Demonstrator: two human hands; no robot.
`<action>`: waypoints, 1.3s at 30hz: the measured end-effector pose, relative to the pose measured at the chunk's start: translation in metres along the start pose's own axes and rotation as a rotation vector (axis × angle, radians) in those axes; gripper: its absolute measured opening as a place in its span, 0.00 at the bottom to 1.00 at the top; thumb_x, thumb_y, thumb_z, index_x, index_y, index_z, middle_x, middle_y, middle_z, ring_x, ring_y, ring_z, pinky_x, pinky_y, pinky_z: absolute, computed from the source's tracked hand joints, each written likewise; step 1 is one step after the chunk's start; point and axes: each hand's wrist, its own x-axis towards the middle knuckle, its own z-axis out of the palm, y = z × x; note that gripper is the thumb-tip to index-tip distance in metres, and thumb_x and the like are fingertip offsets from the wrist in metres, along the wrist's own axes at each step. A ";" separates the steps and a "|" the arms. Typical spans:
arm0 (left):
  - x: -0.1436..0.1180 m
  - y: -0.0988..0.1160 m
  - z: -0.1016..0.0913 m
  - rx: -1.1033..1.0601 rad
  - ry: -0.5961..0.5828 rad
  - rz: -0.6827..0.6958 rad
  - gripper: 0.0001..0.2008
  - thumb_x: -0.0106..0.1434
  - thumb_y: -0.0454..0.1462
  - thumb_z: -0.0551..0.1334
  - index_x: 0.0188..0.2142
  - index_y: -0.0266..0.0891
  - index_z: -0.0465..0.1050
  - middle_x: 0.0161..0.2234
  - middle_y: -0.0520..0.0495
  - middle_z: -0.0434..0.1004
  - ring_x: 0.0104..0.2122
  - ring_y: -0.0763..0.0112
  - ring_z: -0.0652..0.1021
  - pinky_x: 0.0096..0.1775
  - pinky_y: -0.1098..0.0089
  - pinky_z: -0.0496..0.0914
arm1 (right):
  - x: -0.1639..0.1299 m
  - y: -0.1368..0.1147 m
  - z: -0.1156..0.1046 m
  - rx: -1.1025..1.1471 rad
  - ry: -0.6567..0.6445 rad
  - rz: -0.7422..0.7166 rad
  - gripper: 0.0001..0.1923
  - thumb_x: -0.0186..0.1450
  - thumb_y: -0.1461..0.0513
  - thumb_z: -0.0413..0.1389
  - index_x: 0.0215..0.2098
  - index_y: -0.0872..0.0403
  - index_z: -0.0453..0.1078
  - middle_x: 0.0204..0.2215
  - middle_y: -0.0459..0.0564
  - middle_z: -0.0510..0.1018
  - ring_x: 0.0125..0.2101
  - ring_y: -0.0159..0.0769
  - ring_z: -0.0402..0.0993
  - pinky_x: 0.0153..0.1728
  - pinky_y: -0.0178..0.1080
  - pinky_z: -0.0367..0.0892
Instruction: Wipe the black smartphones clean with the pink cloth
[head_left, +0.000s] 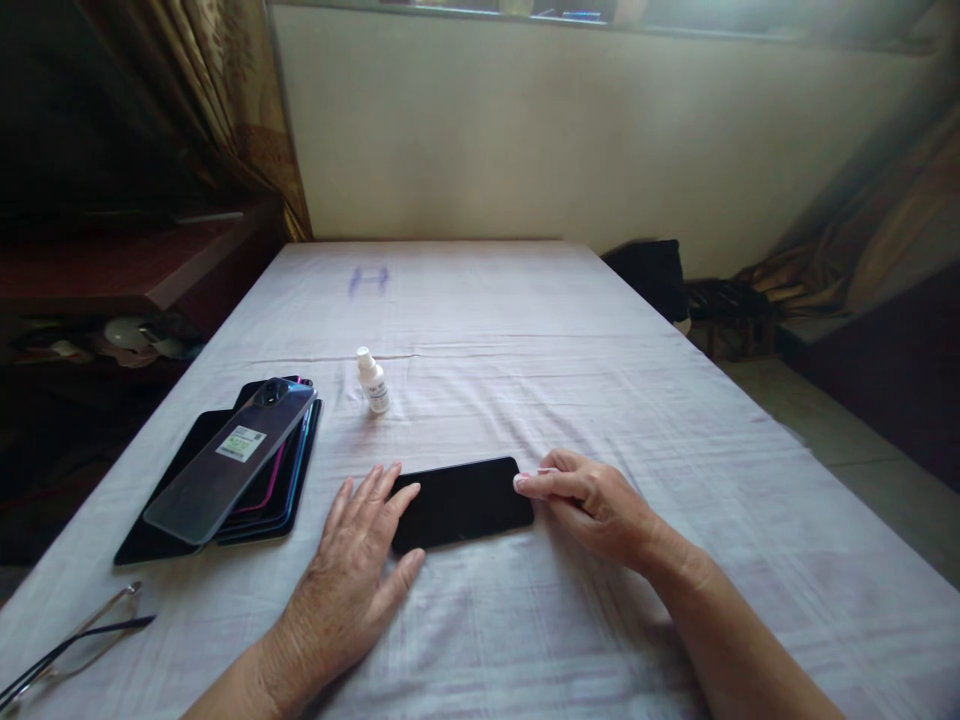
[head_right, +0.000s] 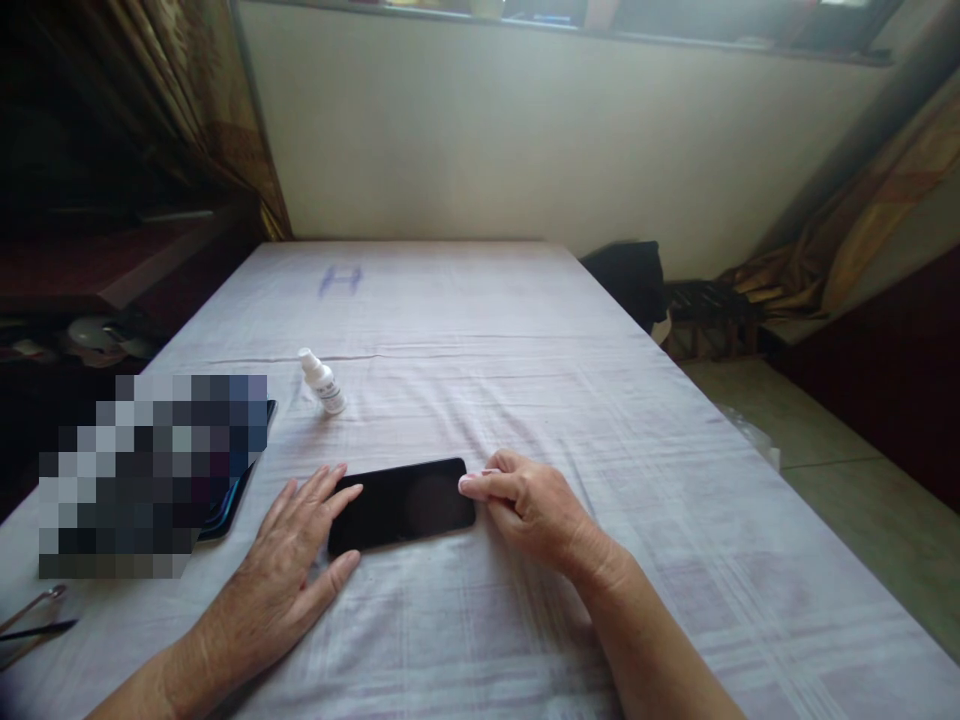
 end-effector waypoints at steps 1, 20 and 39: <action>0.000 -0.001 0.000 -0.004 0.000 -0.010 0.26 0.70 0.39 0.54 0.65 0.39 0.55 0.66 0.35 0.60 0.66 0.53 0.60 0.64 0.46 0.53 | 0.002 0.000 0.002 -0.038 0.027 0.014 0.16 0.69 0.65 0.51 0.47 0.46 0.79 0.34 0.48 0.78 0.31 0.30 0.75 0.33 0.31 0.68; 0.000 -0.007 -0.001 -0.059 -0.006 -0.016 0.28 0.68 0.44 0.57 0.65 0.41 0.54 0.61 0.38 0.67 0.63 0.53 0.66 0.65 0.47 0.51 | 0.020 -0.015 0.013 -0.352 0.140 0.000 0.17 0.69 0.68 0.50 0.46 0.50 0.78 0.36 0.52 0.78 0.34 0.37 0.75 0.34 0.35 0.67; -0.003 -0.012 -0.002 -0.092 -0.008 -0.007 0.31 0.66 0.42 0.59 0.66 0.42 0.52 0.61 0.39 0.69 0.61 0.53 0.69 0.65 0.47 0.53 | 0.015 -0.032 0.017 -0.240 0.062 -0.135 0.18 0.68 0.69 0.49 0.47 0.48 0.77 0.37 0.51 0.78 0.36 0.34 0.74 0.39 0.35 0.69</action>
